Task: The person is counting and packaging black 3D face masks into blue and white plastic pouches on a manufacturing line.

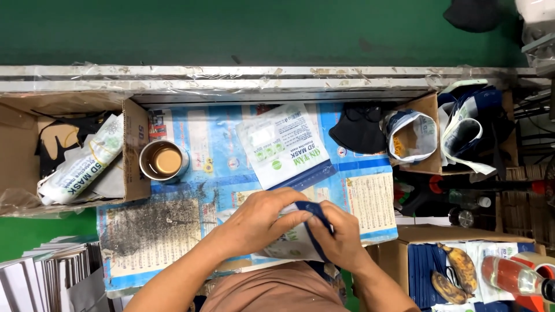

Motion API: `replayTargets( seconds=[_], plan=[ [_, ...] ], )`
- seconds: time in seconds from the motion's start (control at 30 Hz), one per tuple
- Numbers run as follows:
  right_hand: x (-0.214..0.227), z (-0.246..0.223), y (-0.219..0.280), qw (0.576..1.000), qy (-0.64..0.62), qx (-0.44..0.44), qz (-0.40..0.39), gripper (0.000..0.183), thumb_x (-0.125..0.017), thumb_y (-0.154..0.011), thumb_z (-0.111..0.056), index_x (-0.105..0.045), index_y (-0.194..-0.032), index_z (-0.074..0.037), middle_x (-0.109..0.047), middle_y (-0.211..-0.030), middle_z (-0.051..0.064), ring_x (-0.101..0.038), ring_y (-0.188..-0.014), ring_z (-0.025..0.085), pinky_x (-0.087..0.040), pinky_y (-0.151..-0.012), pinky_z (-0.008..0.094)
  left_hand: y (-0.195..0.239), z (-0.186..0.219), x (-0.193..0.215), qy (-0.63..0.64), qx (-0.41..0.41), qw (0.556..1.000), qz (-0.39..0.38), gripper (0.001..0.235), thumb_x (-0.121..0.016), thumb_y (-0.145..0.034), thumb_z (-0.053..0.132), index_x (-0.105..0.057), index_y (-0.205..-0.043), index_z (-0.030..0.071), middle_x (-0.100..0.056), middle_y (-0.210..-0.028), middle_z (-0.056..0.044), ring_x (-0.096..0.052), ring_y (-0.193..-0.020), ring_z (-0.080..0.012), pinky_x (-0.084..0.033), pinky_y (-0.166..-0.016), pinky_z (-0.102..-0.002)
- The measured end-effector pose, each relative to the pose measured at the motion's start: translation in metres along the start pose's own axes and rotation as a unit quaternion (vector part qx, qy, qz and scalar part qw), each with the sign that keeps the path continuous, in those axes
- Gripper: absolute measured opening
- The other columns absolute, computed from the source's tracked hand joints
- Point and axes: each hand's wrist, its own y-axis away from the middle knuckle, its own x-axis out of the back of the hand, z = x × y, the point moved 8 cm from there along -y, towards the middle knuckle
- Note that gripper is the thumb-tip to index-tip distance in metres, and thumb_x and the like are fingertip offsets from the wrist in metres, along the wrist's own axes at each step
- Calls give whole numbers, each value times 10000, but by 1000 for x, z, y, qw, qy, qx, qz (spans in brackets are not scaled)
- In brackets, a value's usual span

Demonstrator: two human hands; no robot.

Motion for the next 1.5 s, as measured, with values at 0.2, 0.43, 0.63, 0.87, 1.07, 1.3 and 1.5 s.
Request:
replayTargets(
  seconds=[0.2, 0.43, 0.63, 0.87, 1.07, 1.3, 1.5],
  plan=[
    [6, -55, -17, 994, 2, 113, 8, 207, -725, -885, -56, -629, -1048, 30, -627, -923, 155, -633, -791, 317, -505, -670, 367, 3, -17, -7, -70, 6, 995, 75, 169, -706, -904, 175, -724, -928, 9, -703, -804, -133, -682, -685, -340, -518, -587, -413],
    [6, -17, 5, 998, -6, 66, 21, 92, -699, -967, -66, -647, -952, 8, -597, -814, 136, -602, -719, 301, -480, -637, 368, 5, -8, -20, -87, -53, 991, 92, 118, -738, -881, 115, -706, -863, 3, -672, -725, -109, -682, -622, -290, -505, -538, -388],
    [8, -9, 15, 995, -46, 87, -26, 102, -646, -1016, -86, -641, -987, 12, -616, -850, 117, -616, -750, 268, -502, -671, 361, 2, -28, -8, 39, 113, 991, 53, 159, -810, -790, 129, -762, -865, -3, -714, -741, -104, -683, -626, -261, -524, -565, -350],
    [12, -31, 11, 992, -26, 122, -23, 130, -664, -1001, -100, -647, -1046, 21, -635, -913, 135, -627, -815, 274, -521, -718, 353, 0, -22, -22, 2, 110, 994, 23, 158, -793, -816, 170, -791, -869, 21, -749, -771, -84, -712, -629, -221, -516, -557, -337],
    [15, -24, 11, 992, -24, 123, 5, 101, -688, -976, -84, -665, -996, 13, -654, -878, 119, -645, -773, 252, -527, -693, 332, 9, -14, -24, -20, 27, 997, 68, 144, -788, -828, 151, -777, -860, 11, -737, -766, -98, -717, -659, -227, -535, -570, -332],
    [24, 7, 27, 998, -45, 44, 27, 99, -738, -891, -59, -702, -895, 34, -710, -822, 114, -672, -693, 206, -522, -627, 303, 10, -14, 4, 16, 44, 989, 141, 161, -800, -824, 141, -766, -864, -11, -728, -758, -103, -709, -669, -188, -531, -608, -326],
    [45, 117, 44, 998, 19, -30, 50, 163, -754, -837, -87, -749, -941, 39, -724, -800, 102, -659, -702, 169, -529, -660, 314, 15, -34, 7, 130, 62, 979, 145, 182, -793, -855, 140, -749, -946, -11, -749, -843, -124, -719, -748, -187, -548, -680, -329]
  ],
)
